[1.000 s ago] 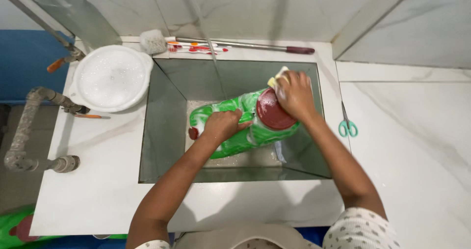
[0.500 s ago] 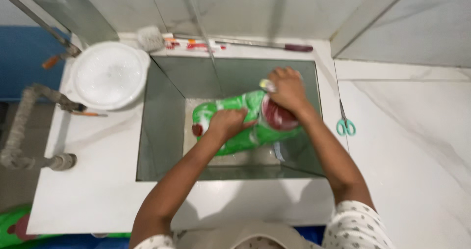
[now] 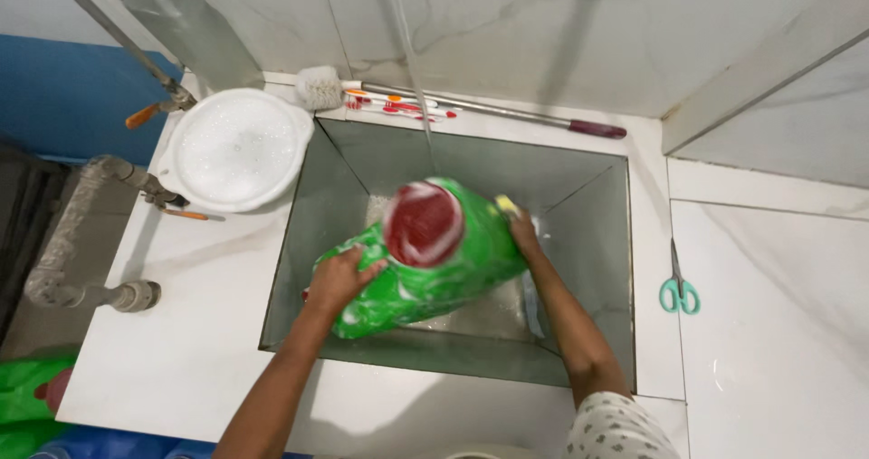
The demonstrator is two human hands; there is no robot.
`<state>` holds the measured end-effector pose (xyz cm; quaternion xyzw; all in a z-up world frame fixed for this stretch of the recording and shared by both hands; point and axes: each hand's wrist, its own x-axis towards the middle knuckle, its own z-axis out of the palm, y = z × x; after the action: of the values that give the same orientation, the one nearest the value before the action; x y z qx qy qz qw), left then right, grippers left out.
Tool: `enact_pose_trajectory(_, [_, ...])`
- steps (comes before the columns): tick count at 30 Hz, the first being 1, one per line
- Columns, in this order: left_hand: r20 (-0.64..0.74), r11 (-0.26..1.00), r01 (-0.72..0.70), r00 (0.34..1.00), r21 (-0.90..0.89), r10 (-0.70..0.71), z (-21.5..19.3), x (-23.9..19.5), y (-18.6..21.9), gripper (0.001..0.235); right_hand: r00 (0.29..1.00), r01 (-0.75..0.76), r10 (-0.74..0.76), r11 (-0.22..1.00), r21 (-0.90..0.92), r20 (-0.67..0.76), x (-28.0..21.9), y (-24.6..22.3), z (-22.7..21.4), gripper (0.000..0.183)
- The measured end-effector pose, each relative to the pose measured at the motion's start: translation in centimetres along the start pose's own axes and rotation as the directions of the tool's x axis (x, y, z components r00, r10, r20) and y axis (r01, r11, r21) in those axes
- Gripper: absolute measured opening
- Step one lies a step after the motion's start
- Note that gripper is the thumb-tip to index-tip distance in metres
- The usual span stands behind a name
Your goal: The person washes a green plastic jerrycan in a sink. They use a sponge to scrub the exterior, then a toothbrush to clean the opening and handle area. Finally, they use a long-handled brush to scrub the inside of the container.
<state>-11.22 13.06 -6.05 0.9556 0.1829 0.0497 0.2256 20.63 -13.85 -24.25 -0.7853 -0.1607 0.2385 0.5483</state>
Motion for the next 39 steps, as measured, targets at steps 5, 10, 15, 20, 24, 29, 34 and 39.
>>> enact_pose_trajectory(5, [0.018,0.95,0.244,0.969,-0.196,-0.245,0.4,0.2,-2.0,0.064,0.945,0.227,-0.269,0.949,-0.218,-0.187,2.3,1.7,6.0,0.041])
enact_pose_trajectory(10, [-0.048,0.888,0.406,0.904,-0.218,-0.425,2.3,2.1,-5.5,0.064,0.913,0.12,-0.242,0.929,-0.35,-0.328,-3.0,1.9,7.9,0.047])
enact_pose_trajectory(15, [-0.033,0.811,0.498,0.846,-0.307,-0.532,4.6,3.3,-9.4,0.065,0.827,0.533,-0.562,0.786,-0.314,-0.005,-18.1,-2.8,19.8,0.057])
enact_pose_trajectory(20, [-0.077,0.811,0.518,0.829,-0.272,-0.554,4.8,3.5,-10.1,0.069,0.787,0.477,-0.562,0.816,-0.328,-0.254,-2.9,-3.8,19.8,0.057])
enact_pose_trajectory(24, [0.03,0.75,0.589,0.792,-0.3,-0.61,5.0,3.8,-10.1,0.07,0.951,0.004,-0.158,0.867,-0.498,-0.266,-5.9,3.9,10.0,0.051])
enact_pose_trajectory(29, [-0.023,0.785,0.563,0.809,-0.259,-0.588,6.2,4.6,-10.7,0.073,0.895,0.396,-0.445,0.826,-0.401,-0.033,-19.7,-0.6,16.8,0.062])
enact_pose_trajectory(34, [-0.09,0.815,0.503,0.833,-0.289,-0.546,6.1,4.8,-10.7,0.075,0.717,0.641,-0.691,0.601,-0.477,0.093,-8.2,-11.1,22.4,0.063])
enact_pose_trajectory(39, [0.007,0.744,0.595,0.782,-0.305,-0.623,5.0,4.7,-9.1,0.069,0.822,0.461,-0.529,0.836,-0.298,-0.212,-5.4,-1.5,16.3,0.052])
